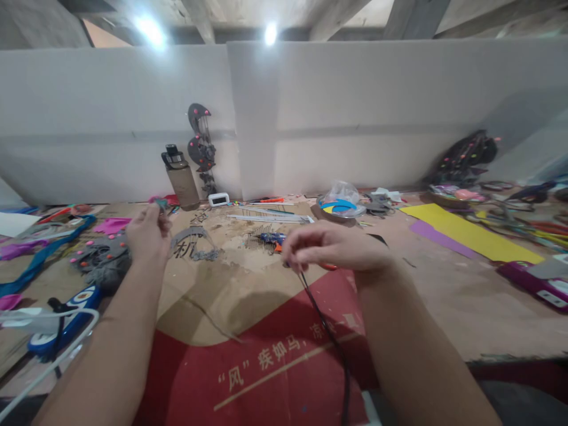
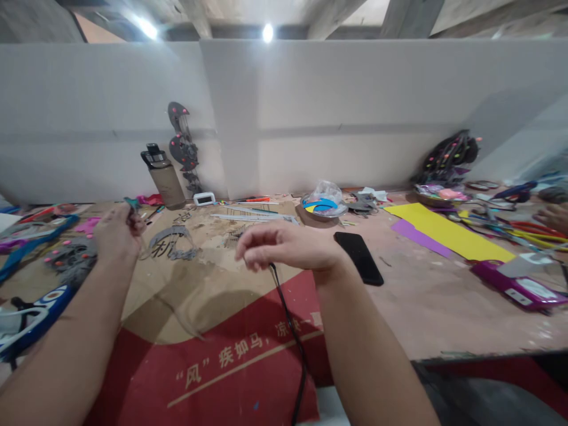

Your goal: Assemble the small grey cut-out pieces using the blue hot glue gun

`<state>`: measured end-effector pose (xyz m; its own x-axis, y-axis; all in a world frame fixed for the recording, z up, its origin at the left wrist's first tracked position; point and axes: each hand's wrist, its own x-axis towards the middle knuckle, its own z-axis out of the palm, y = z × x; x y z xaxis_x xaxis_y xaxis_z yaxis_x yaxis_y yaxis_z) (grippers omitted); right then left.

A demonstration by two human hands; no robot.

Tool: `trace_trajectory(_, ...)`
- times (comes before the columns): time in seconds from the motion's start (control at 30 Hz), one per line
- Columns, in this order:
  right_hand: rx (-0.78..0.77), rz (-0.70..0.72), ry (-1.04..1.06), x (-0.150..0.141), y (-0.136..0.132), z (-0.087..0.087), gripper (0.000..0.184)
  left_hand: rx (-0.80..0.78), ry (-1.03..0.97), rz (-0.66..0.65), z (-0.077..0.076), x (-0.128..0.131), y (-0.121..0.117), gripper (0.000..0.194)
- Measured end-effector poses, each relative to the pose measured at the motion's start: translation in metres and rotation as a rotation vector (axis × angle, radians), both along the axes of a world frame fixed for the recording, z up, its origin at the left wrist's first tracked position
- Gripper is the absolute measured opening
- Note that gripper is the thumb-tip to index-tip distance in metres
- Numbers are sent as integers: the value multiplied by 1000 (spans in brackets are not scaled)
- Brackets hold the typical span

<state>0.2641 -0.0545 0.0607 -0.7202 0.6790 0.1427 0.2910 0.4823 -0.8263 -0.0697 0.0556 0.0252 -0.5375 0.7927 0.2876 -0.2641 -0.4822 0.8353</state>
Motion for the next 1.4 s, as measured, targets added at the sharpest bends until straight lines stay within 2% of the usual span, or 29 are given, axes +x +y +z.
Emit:
trace_trajectory(0.07, 129, -411, -225, -11, 12, -17, 29, 13, 55, -120, 1, 15, -9, 18)
trace_trajectory(0.13, 251, -821, -548, -26, 25, -38, 28, -27, 109, -236, 0, 29, -17, 18)
trace_trajectory(0.17, 247, -872, -677, -33, 30, -48, 31, -57, 108, -279, -1, 36, -21, 19)
trace_trajectory(0.23, 207, -796, -810, -44, 39, -66, 30, -96, 104, -344, -3, 48, -28, 20)
trace_trajectory(0.3, 199, -799, -836, -47, 46, -80, 24, -138, 82, -417, -6, 57, -33, 22)
trace_trajectory(0.37, 158, -865, -761, -44, 52, -89, 23, -157, 74, -450, -9, 62, -36, 22)
trace_trajectory(0.5, -2, -946, -453, -32, 64, -97, 22, -175, 64, -495, -11, 66, -37, 21)
trace_trajectory(0.57, -25, -1003, -306, -32, 67, -95, 23, -187, 56, -494, -12, 65, -36, 21)
trace_trajectory(0.67, 73, -1022, -9, -41, 60, -83, 25, -201, 36, -485, -15, 62, -34, 21)
trace_trajectory(0.73, 97, -939, 208, -51, 49, -72, 26, -207, 19, -491, -17, 61, -32, 22)
trace_trajectory(0.9, -35, -609, 527, -73, 21, -54, 27, -230, 18, -521, -22, 62, -32, 24)
trace_trajectory(1.0, 15, -540, 521, -77, 17, -57, 24, -244, 18, -517, -23, 63, -33, 25)
trace_trajectory(1.17, 142, -570, 326, -74, 21, -65, 22, -233, 46, -539, -23, 64, -34, 26)
trace_trajectory(1.4, 245, -616, 205, -75, 17, -61, 25, -241, 55, -539, -22, 68, -37, 26)
